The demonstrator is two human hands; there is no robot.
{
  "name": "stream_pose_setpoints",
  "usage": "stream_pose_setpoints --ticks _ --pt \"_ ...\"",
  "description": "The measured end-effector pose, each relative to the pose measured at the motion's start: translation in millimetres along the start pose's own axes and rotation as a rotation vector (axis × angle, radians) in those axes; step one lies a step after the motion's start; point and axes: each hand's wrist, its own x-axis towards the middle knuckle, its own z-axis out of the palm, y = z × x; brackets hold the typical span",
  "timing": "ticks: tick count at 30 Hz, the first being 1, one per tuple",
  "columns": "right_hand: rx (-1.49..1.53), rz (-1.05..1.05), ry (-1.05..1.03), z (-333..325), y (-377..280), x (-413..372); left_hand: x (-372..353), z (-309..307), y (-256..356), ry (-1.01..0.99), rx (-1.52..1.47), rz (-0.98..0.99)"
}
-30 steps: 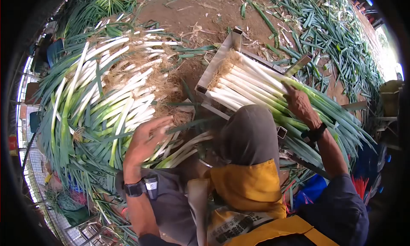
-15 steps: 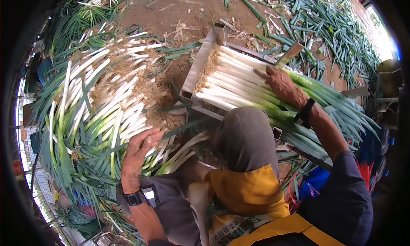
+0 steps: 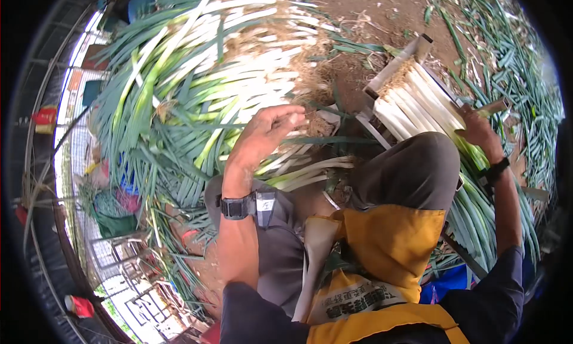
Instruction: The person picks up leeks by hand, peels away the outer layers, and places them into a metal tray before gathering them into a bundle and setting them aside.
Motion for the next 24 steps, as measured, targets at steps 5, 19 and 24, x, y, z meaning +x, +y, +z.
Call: stream_pose_setpoints --ticks 5,19,24 --pt "0.483 -0.008 -0.024 -181.4 -46.0 5.4 -19.4 0.8 -6.4 0.095 0.15 0.081" --pt "0.051 -0.853 -0.456 -57.6 -415.0 120.7 -83.4 -62.5 -40.6 0.67 0.262 0.203" --pt "-0.001 -0.922 -0.526 -7.0 -443.6 133.9 -106.8 -72.8 -46.8 0.79 0.153 0.268"
